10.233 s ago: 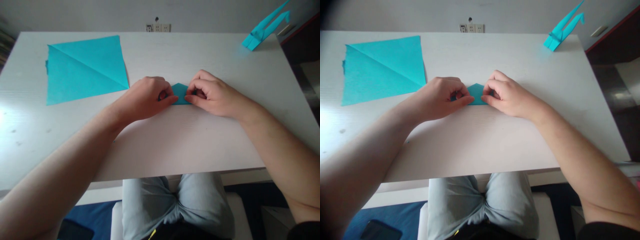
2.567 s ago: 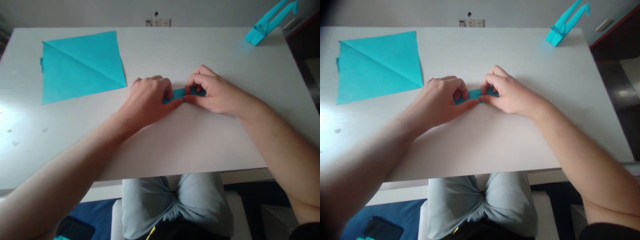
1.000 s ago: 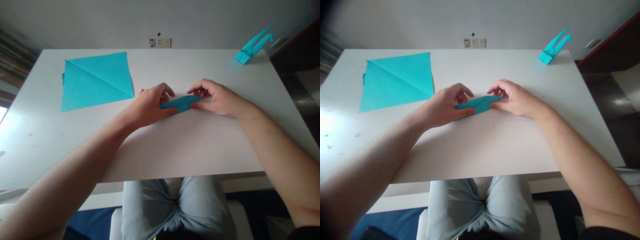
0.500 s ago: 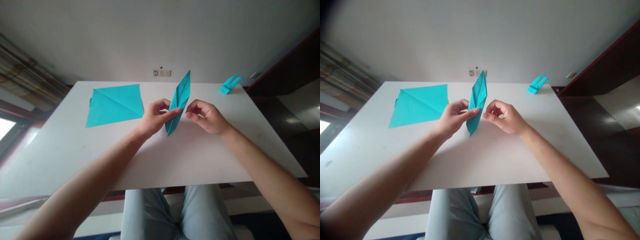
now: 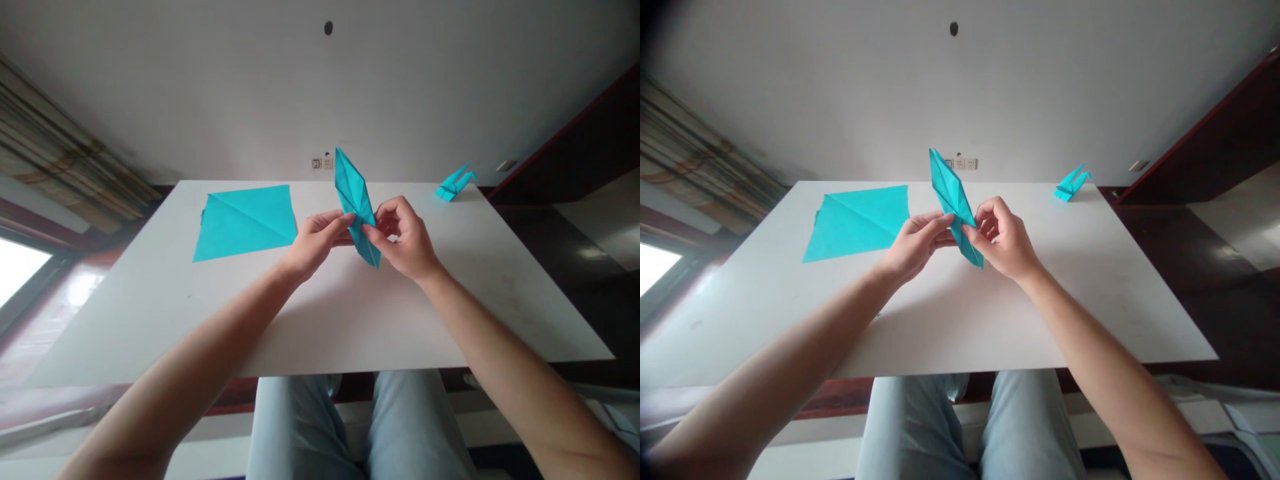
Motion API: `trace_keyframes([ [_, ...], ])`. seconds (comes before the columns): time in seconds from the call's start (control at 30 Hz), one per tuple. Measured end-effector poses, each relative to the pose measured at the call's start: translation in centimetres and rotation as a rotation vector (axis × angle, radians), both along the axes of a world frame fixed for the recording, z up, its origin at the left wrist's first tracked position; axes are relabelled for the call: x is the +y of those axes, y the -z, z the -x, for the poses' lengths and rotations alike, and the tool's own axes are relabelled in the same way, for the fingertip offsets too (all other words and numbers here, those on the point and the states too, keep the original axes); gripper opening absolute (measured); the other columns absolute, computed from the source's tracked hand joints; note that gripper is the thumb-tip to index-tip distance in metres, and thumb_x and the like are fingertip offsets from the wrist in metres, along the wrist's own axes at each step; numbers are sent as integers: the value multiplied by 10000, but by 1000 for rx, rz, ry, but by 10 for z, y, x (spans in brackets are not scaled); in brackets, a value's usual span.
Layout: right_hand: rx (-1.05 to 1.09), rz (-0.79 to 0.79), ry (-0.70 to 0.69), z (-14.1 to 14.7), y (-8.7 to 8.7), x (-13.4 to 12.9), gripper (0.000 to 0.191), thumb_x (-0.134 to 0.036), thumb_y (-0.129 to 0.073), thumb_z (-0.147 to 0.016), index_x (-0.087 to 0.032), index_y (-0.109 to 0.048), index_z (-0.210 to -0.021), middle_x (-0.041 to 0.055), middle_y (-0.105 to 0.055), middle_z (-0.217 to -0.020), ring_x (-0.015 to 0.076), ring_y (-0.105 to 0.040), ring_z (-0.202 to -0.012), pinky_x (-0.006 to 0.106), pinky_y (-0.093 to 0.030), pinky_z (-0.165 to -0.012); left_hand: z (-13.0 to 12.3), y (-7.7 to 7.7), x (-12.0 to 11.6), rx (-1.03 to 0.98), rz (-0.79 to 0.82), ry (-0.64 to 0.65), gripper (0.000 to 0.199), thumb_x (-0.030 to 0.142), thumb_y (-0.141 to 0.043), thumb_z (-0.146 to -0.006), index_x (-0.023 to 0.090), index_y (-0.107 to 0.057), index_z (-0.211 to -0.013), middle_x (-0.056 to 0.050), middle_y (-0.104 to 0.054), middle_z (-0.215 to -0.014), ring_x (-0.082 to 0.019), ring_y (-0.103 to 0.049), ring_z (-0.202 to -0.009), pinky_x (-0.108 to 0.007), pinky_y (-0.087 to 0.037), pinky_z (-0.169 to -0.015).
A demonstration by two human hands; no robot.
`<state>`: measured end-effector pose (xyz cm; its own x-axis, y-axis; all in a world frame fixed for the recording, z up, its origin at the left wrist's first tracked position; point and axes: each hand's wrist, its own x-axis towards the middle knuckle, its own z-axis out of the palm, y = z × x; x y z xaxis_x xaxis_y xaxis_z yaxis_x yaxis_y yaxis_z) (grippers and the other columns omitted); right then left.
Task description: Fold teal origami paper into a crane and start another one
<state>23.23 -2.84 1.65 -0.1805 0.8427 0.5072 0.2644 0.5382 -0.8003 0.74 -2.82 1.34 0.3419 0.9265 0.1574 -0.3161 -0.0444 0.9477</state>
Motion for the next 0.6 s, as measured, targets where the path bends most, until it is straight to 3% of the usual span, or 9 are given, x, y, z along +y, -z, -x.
trace_keyframes([
  [0.13, 4, -19, 16, -2, -2, -1, 465, -619, -1057, -985, -348, -700, -1107, 2, -795, -1060, 208, -719, -762, 395, -630, -619, 1, -3, -5, 16, 9, -19, 579, 748, -1145, -885, 237, -906, -1017, -75, -939, -1060, -278, -932, -975, -468, -825, -999],
  [0.33, -13, -90, 41, 0, -1, -4, 377, -491, -1039, -994, -338, -713, -1109, 6, -806, -1128, 191, -714, -767, 375, -625, -616, -1, -1, -6, 53, -51, -163, 638, 659, -1208, -839, 235, -842, -1145, -58, -926, -1168, -225, -904, -955, -365, -800, -842],
  [0.6, -35, -174, 48, 3, 2, -4, 275, -455, -953, -1070, -353, -707, -1138, 31, -773, -1160, 206, -670, -778, 391, -604, -591, 0, -3, -7, 88, -64, -190, 640, 752, -1170, -857, 228, -849, -1036, -57, -902, -1024, -229, -879, -897, -339, -758, -793],
])
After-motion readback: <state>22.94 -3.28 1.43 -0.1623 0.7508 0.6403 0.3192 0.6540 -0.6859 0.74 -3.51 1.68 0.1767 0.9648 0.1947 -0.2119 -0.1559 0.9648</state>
